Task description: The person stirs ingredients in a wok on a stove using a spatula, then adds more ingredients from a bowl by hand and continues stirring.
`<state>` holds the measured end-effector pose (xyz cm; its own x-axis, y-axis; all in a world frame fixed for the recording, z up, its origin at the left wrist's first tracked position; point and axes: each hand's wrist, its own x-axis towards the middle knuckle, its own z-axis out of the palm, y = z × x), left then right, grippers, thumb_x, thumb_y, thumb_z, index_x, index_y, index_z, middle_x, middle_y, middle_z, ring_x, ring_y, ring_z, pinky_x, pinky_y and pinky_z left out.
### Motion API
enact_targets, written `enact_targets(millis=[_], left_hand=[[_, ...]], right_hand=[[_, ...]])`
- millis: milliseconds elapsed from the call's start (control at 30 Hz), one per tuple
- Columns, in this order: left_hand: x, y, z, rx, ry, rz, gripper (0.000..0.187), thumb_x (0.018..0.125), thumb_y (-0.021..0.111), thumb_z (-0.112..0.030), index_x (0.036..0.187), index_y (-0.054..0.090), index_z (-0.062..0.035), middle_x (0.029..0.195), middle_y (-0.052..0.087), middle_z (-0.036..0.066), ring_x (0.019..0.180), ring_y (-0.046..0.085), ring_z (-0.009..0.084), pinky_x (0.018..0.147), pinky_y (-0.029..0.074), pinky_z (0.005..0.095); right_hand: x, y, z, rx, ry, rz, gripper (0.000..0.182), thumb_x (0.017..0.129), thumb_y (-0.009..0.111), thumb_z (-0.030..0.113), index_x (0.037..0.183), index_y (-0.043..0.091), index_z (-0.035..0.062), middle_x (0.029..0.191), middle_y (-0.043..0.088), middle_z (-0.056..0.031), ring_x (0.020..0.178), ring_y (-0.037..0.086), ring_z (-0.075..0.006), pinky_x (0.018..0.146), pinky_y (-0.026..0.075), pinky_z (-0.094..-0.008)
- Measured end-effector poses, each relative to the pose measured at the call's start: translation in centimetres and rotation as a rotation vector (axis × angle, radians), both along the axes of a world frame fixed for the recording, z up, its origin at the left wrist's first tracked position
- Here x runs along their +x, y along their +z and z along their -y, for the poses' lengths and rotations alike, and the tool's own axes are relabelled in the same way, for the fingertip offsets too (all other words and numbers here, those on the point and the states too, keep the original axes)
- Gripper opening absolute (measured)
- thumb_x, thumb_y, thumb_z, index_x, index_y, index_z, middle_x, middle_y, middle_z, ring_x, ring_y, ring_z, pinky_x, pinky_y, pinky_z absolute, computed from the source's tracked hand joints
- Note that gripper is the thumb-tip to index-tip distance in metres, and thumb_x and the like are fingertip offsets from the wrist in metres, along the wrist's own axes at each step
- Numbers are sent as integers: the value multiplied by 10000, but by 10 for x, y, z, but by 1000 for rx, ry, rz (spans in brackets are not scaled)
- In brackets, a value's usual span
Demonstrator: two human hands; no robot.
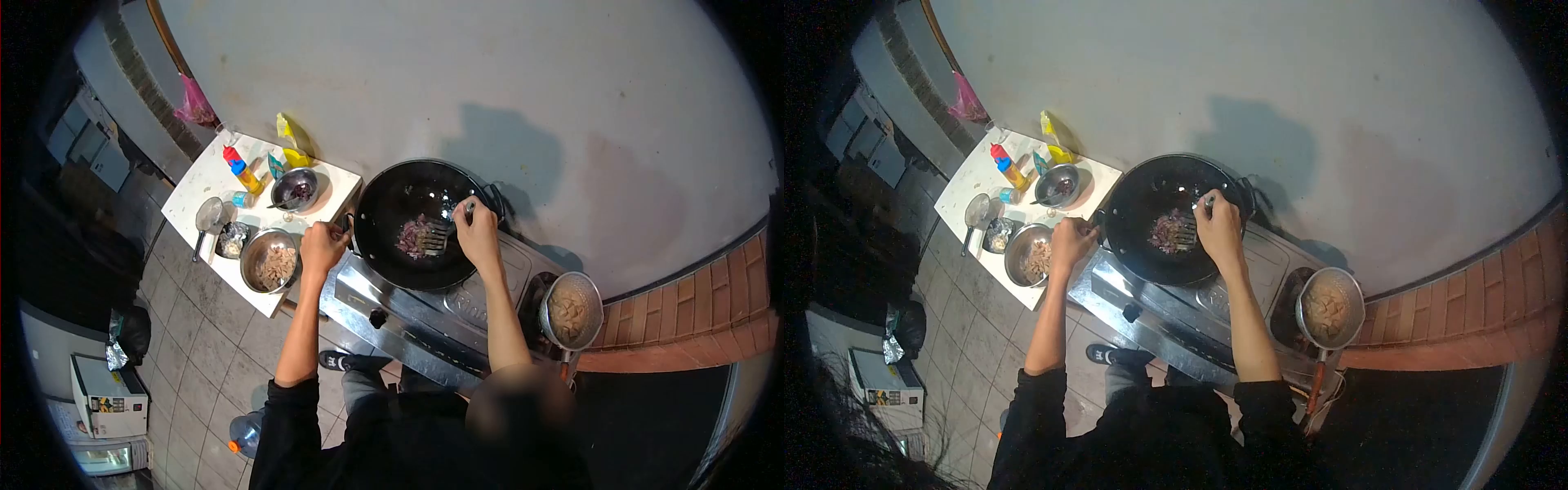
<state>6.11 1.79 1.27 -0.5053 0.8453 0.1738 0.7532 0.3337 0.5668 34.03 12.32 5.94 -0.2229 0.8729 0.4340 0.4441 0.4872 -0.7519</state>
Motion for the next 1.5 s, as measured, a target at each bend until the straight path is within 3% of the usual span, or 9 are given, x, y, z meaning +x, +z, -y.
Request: enact_targets(millis=[367, 467, 700, 800, 1033, 1300, 1367, 1467, 1500], left_hand=[[-1, 18, 8, 14, -64, -10, 292, 810, 733, -307, 802, 744, -15, 721, 689, 172, 715, 686, 354, 686, 539, 411], [-4, 20, 10, -18, -68, 25, 305, 813, 734, -317, 816, 748, -12, 731, 694, 175, 724, 694, 343, 692, 541, 407], [-9, 25, 4, -82, -112, 68, 303, 810, 748, -307, 843, 748, -6, 760, 704, 181, 736, 704, 323, 696, 544, 395], [-9, 26, 7, -77, -114, 98, 281, 804, 759, -281, 846, 748, -3, 766, 703, 186, 744, 704, 321, 696, 545, 390], [-24, 20, 0, -94, -191, 73, 285, 812, 751, -280, 862, 749, 1, 780, 702, 199, 737, 699, 321, 700, 535, 393], [-28, 62, 10, -10, -151, 125, 270, 853, 715, -251, 869, 737, 18, 751, 693, 200, 678, 686, 304, 656, 511, 374], [-32, 60, 9, 6, -184, 112, 277, 854, 717, -256, 880, 738, 19, 744, 692, 197, 658, 678, 293, 645, 504, 367], [-27, 58, 16, -43, -198, 93, 270, 851, 721, -252, 883, 740, 16, 741, 692, 196, 663, 681, 297, 651, 508, 378], [-25, 54, 17, -67, -208, 104, 269, 850, 722, -252, 882, 741, 15, 740, 692, 198, 667, 682, 301, 657, 511, 383]], right_hand=[[-1, -2, -5, -48, 10, -28, 176, 902, 578, 115, 845, 564, -51, 714, 612, -248, 724, 620, -447, 653, 460, -489], [11, 12, -2, 54, -60, -2, 129, 887, 589, 74, 831, 587, -42, 652, 606, -167, 590, 617, -280, 600, 467, -379], [-8, -2, -13, -35, 36, 19, 185, 903, 576, 122, 859, 576, -58, 763, 623, -275, 775, 612, -473, 658, 451, -507], [-3, 12, -8, -41, 24, 11, 131, 901, 565, 67, 809, 585, -23, 699, 648, -138, 655, 650, -262, 644, 494, -356], [-7, 1, -10, 26, 24, -13, 187, 904, 573, 106, 817, 549, -58, 678, 596, -237, 680, 611, -437, 595, 445, -458], [-6, 1, -8, -42, 8, -8, 161, 906, 580, 94, 834, 563, -50, 673, 588, -233, 620, 610, -392, 580, 449, -423], [-5, 0, -5, -65, 46, -21, 128, 909, 572, 44, 805, 586, -29, 724, 649, -98, 658, 611, -145, 609, 463, -304], [8, 20, 7, -72, 33, -59, 87, 903, 565, 8, 822, 577, -21, 708, 632, -60, 634, 536, -99, 597, 426, -269], [13, 29, 10, -52, 58, -72, 106, 894, 591, 57, 855, 589, -42, 704, 630, -163, 634, 638, -231, 605, 465, -343]])
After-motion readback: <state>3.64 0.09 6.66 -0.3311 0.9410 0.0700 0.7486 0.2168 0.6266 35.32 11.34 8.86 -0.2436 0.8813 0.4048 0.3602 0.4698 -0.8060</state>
